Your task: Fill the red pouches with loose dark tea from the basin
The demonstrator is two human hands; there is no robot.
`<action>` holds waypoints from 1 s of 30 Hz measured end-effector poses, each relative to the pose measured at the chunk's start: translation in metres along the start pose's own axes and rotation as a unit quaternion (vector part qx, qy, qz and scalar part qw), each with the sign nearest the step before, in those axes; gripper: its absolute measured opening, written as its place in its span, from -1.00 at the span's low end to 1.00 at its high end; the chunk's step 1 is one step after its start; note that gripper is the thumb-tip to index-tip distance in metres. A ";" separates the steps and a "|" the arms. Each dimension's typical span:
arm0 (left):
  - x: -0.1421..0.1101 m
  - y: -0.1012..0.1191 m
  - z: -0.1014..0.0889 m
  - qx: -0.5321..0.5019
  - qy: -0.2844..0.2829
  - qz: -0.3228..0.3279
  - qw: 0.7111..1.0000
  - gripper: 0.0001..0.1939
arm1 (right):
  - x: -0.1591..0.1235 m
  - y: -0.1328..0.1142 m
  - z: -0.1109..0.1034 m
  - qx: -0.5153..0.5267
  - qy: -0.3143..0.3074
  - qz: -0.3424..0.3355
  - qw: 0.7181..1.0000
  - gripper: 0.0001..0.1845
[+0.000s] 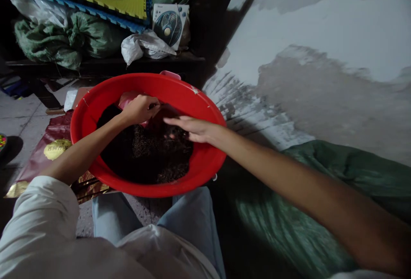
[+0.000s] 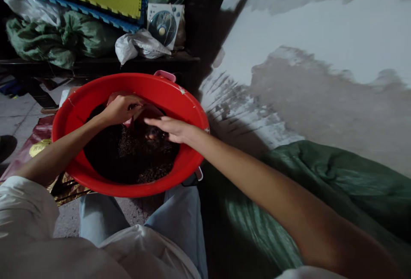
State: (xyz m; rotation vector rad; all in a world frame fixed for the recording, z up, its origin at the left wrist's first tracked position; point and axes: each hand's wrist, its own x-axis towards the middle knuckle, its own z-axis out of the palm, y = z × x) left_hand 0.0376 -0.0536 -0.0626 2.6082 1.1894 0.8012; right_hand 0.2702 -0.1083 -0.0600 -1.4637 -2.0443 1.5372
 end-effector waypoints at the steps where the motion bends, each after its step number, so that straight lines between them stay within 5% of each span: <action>1: 0.000 0.000 0.001 -0.001 0.002 0.001 1.000 -0.75 | 0.000 -0.004 -0.002 0.022 0.031 -0.028 0.999 -0.22; 5: 0.000 0.001 0.004 -0.007 0.012 0.010 1.000 -0.74 | -0.005 -0.011 0.000 0.030 0.042 -0.072 0.996 -0.17; 9: 0.000 0.000 -0.003 0.004 0.015 -0.014 1.000 -0.76 | -0.019 0.000 0.007 0.053 0.047 -0.084 0.994 -0.37; 12: 0.001 -0.005 -0.017 0.016 0.144 -0.075 0.987 -0.70 | -0.022 0.007 0.019 -0.062 -0.031 -0.114 0.991 -0.51; 15: 0.002 -0.011 -0.026 0.012 0.231 -0.110 0.967 -0.67 | -0.013 0.006 0.043 -0.229 -0.079 -0.135 0.961 -0.38; 18: 0.001 -0.009 -0.022 0.009 0.182 -0.085 0.980 -0.73 | 0.004 -0.001 0.076 -0.316 -0.088 -0.110 0.938 -0.11; 22: -0.001 -0.002 -0.009 -0.004 0.126 -0.049 0.991 -0.75 | 0.010 -0.010 0.109 -0.353 -0.155 -0.115 0.915 -0.06; 30: -0.001 -0.007 -0.011 -0.002 0.113 -0.044 0.993 -0.73 | -0.009 -0.004 0.087 -0.410 -0.210 -0.117 0.880 -0.06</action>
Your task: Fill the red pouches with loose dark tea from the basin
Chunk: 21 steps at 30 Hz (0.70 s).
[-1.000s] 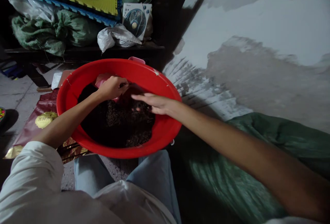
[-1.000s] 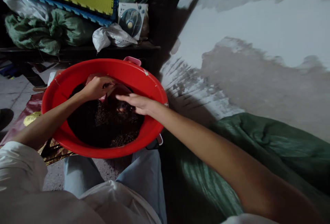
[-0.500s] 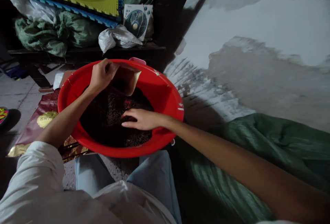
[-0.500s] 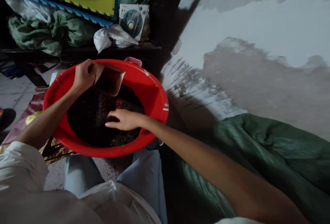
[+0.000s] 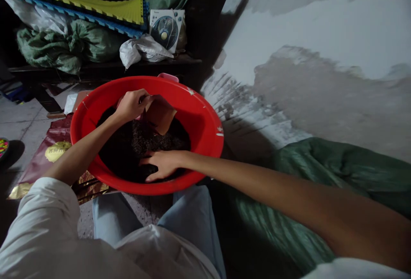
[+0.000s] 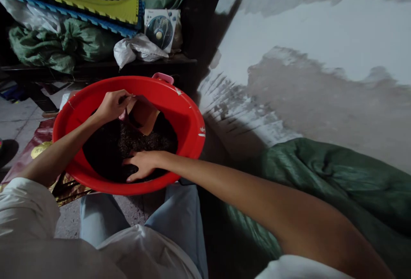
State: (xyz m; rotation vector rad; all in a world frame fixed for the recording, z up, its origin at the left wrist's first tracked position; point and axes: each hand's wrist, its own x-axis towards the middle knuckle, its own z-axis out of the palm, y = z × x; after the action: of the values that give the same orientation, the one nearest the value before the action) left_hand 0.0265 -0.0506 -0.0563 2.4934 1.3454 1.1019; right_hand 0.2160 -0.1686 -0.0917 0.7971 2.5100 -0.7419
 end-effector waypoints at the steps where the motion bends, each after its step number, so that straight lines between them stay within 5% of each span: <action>1: 0.000 -0.001 -0.001 0.000 -0.003 0.000 1.000 -0.73 | 0.000 0.004 -0.001 0.000 0.003 -0.010 1.000 -0.06; 12: 0.001 0.005 -0.002 -0.014 -0.052 0.032 0.998 -0.76 | -0.027 0.061 -0.027 0.105 0.019 -0.018 0.994 -0.41; 15: 0.000 0.006 0.000 -0.015 -0.061 0.034 0.997 -0.78 | -0.039 0.079 -0.051 0.210 0.187 -0.010 0.960 -0.35; 18: 0.000 0.003 0.000 -0.025 -0.050 0.038 0.998 -0.79 | -0.043 0.078 -0.071 0.321 0.362 0.005 0.875 -0.32; 21: 0.000 -0.001 0.002 -0.038 -0.024 0.039 0.998 -0.78 | -0.043 0.068 -0.081 0.360 0.363 0.017 0.859 -0.40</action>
State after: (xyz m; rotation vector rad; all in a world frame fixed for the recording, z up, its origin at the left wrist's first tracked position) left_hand 0.0273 -0.0493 -0.0579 2.5197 1.1796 1.0805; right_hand 0.2735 -0.0912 -0.0314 1.6192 2.8094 -1.6779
